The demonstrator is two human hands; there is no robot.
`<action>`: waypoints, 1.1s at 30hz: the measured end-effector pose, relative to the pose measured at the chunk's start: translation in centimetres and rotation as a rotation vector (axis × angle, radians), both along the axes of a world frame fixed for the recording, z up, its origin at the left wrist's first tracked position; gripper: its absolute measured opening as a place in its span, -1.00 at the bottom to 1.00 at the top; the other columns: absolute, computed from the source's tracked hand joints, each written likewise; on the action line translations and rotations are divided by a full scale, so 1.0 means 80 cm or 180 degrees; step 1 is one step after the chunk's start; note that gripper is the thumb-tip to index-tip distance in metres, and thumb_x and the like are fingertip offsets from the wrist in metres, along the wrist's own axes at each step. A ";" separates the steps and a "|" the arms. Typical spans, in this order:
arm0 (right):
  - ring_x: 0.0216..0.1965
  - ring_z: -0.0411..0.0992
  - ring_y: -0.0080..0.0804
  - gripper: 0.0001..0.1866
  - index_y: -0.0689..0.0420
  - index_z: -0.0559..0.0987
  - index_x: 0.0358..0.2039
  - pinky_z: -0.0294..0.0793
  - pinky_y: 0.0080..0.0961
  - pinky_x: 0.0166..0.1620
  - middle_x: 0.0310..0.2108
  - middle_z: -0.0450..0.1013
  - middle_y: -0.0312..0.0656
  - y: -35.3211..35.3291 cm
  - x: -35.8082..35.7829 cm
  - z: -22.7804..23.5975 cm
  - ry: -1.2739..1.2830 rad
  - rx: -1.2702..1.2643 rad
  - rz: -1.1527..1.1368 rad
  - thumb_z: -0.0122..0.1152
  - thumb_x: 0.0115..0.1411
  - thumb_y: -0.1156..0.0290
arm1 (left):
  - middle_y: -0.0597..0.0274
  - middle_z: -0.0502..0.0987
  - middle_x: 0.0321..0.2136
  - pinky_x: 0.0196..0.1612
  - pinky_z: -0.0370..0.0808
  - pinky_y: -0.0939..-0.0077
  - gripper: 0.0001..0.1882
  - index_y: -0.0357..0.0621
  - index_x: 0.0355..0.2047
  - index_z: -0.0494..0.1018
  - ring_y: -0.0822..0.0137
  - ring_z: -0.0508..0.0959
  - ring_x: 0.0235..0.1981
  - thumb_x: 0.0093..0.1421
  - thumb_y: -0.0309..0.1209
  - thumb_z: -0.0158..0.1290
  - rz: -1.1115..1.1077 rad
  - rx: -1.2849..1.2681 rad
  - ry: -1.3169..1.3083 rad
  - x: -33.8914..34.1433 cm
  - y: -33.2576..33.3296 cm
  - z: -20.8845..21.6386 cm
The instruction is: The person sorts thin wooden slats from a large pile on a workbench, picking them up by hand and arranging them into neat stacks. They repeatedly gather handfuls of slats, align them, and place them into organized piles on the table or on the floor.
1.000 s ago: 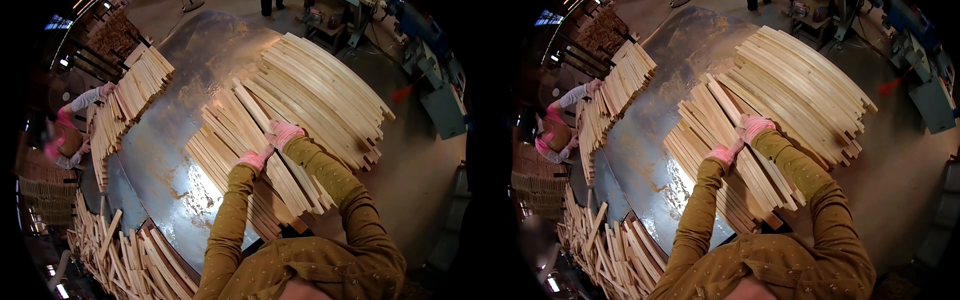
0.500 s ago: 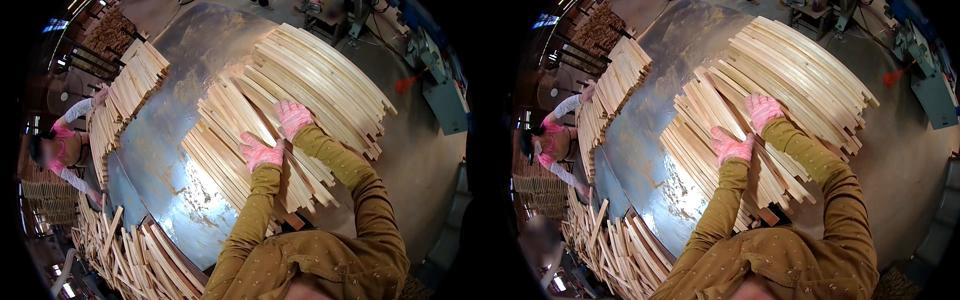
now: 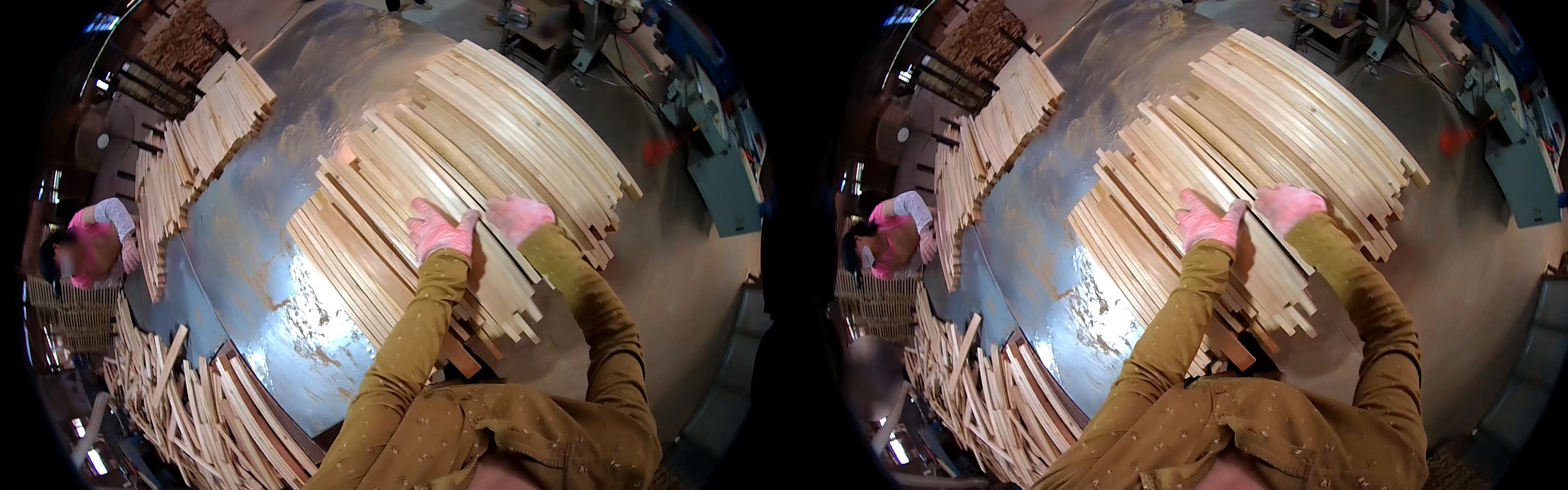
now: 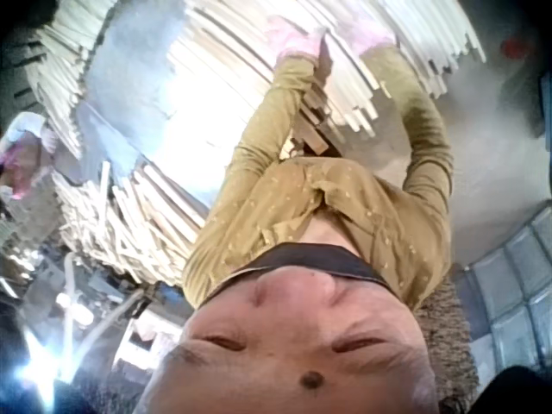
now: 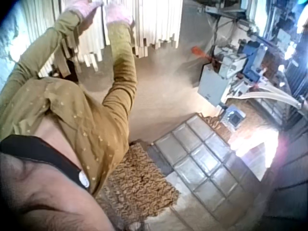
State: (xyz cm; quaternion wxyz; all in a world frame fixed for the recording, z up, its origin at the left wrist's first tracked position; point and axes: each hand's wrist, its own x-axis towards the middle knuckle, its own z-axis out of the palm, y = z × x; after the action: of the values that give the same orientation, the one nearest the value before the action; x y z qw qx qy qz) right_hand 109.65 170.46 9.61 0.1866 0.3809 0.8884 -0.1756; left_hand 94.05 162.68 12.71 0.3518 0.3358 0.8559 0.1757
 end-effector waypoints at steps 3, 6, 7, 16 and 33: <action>0.09 0.35 -0.04 -0.46 0.07 0.38 0.13 0.31 -0.13 0.15 0.09 0.37 -0.02 -0.044 0.002 0.025 0.1304 0.1459 -0.0716 0.09 0.20 0.07 | -0.49 -0.09 0.27 0.31 0.12 0.19 0.18 -0.25 0.35 -0.27 -0.30 0.05 0.30 0.00 0.00 0.25 0.0130 0.0302 -0.0101 0.004 -0.008 -0.008; 0.21 0.22 -0.02 -0.28 0.09 0.23 0.26 0.10 -0.14 0.28 0.21 0.23 0.02 -0.043 -0.020 0.014 0.1413 0.1771 -0.0757 0.08 0.19 -0.04 | -0.47 -0.05 0.27 0.30 0.13 0.16 0.08 -0.20 0.35 -0.20 -0.32 0.05 0.29 0.03 -0.06 0.22 -0.0088 0.0478 0.0339 0.008 -0.017 -0.043; 0.31 0.04 -0.01 -0.19 0.15 0.15 0.29 -0.09 -0.08 0.34 0.27 0.11 0.08 -0.038 -0.028 -0.007 0.1026 0.1478 -0.0489 0.04 0.18 -0.12 | -0.46 -0.04 0.26 0.30 0.14 0.16 0.06 -0.19 0.35 -0.18 -0.32 0.05 0.29 0.03 -0.08 0.21 -0.0211 0.0462 0.0606 0.008 -0.020 -0.054; 0.35 -0.07 -0.08 -0.15 0.21 0.13 0.30 -0.28 0.08 0.33 0.32 0.03 0.03 -0.039 -0.083 -0.002 0.0270 0.1903 -0.0019 -0.15 0.20 -0.20 | -0.08 0.45 -0.15 0.01 0.42 0.11 -0.36 -0.26 0.07 0.26 0.01 0.48 -0.12 0.12 -0.08 0.11 0.0530 0.0941 0.0584 -0.135 -0.124 -0.065; 0.25 0.18 0.03 -0.09 0.24 0.08 0.31 0.15 -0.24 0.28 0.24 0.18 0.11 -0.165 -0.070 0.046 0.2163 0.0245 -0.0315 0.21 0.11 -0.01 | -0.19 0.44 0.00 0.05 0.43 0.29 -0.04 -0.40 0.23 0.05 0.02 0.49 -0.02 -0.07 -0.16 0.27 0.1753 0.1114 -0.2216 -0.170 -0.088 -0.035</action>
State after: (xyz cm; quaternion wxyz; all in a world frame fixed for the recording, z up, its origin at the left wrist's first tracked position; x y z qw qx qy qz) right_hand 104.09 157.23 13.28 -0.1432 0.3500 0.8862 -0.2677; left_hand 80.48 155.66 9.93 0.4961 0.0718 0.7019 0.5059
